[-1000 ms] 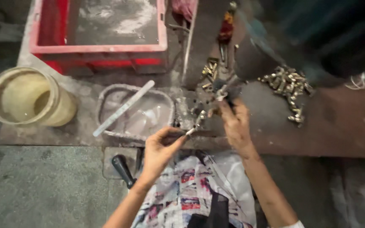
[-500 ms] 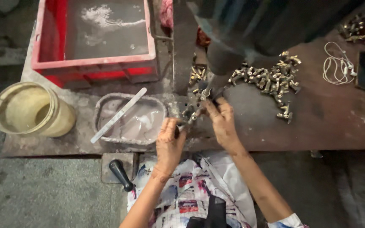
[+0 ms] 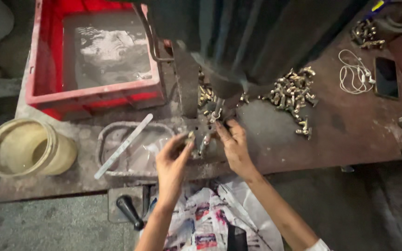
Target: The person operates a drill press to process small metal parts. They pick up a part, position it under the drill bit, and activate the machine to drill or deburr it. After processing, they place the part on the table and repeat the cycle with another part from a pile.
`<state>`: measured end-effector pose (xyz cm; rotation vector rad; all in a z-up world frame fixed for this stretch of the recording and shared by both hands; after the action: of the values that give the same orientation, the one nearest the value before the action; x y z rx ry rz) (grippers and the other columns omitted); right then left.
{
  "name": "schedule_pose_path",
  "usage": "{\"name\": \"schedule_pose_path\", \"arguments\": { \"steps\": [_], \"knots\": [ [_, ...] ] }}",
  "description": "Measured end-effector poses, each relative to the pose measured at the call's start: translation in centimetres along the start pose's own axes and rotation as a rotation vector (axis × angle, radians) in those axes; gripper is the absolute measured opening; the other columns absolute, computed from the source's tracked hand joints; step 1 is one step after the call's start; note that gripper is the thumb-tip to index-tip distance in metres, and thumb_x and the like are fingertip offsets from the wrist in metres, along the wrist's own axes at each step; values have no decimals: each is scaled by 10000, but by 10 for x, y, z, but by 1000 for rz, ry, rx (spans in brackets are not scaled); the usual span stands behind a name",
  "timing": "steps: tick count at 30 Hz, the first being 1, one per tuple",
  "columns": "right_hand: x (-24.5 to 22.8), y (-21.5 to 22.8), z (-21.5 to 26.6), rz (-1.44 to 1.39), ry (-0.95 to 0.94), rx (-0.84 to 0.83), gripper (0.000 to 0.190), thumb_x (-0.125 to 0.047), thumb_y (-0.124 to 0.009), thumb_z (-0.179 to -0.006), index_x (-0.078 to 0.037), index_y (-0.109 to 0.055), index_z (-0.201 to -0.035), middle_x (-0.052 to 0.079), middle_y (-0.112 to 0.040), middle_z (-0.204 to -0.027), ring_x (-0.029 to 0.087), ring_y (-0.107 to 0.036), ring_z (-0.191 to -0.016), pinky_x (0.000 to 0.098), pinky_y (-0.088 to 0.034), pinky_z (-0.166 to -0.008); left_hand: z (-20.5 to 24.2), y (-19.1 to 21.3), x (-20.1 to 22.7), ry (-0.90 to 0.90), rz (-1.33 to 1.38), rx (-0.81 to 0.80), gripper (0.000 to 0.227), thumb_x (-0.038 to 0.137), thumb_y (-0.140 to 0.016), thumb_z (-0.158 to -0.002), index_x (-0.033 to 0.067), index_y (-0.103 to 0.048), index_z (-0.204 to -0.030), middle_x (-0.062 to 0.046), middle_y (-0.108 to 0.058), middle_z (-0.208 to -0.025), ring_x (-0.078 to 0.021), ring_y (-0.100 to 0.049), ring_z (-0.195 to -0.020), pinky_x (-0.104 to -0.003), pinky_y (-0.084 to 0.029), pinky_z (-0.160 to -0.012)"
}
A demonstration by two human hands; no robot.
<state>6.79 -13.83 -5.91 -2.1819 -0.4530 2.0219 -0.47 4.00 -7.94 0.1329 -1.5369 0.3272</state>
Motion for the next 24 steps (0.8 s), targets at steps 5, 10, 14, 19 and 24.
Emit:
{"name": "schedule_pose_path", "arguments": {
  "steps": [5,10,14,19,24],
  "knots": [
    [6,-1,2,50,8,-50,175,-160,-628,-1090,10,-663,-1068,22,-701,-955,105,-639,-840,276,-528,-773,27,4,-1,167,209,58,406,47,-754,-866,10,-683,-1264,-82,-767,-1074,-142,-726,-978,-273,-592,-870],
    [15,16,-3,76,-69,-49,222,-147,-608,-1044,5,-682,-1188,16,-707,-986,104,-622,-830,284,-548,-763,16,-11,79,-123,284,-29,416,-4,-746,-900,29,-672,-1308,-119,-763,-1088,-129,-723,-927,-293,-614,-819],
    [27,30,-7,83,-95,-86,268,-122,-607,-1002,-29,-659,-1248,9,-700,-1090,103,-620,-960,272,-528,-873,17,-22,138,-747,-216,3,411,-29,-750,-924,54,-654,-1315,-121,-751,-1163,-184,-757,-1027,-296,-645,-890],
    [21,38,-28,514,-37,-121,212,-150,-639,-1017,-1,-682,-1162,41,-738,-1010,137,-685,-944,302,-575,-848,-18,-32,130,-947,-573,1,466,-65,-746,-867,99,-685,-1299,-149,-740,-1144,-279,-754,-1019,-325,-598,-912],
    [48,50,4,81,-331,9,216,-153,-627,-991,-24,-661,-1161,14,-730,-989,101,-698,-860,299,-596,-797,-7,-14,111,-505,-466,-89,417,-48,-769,-887,80,-717,-1281,-121,-777,-1102,-229,-757,-950,-319,-600,-829]
  ]
}}
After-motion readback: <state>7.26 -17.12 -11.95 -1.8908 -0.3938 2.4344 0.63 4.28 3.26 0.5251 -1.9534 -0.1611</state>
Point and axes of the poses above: each hand's wrist, its own z-axis away from the middle knuckle, its own y-axis out of the back of the hand, x = y × z, the point moved 3 cm from there along -z, towards the middle knuckle
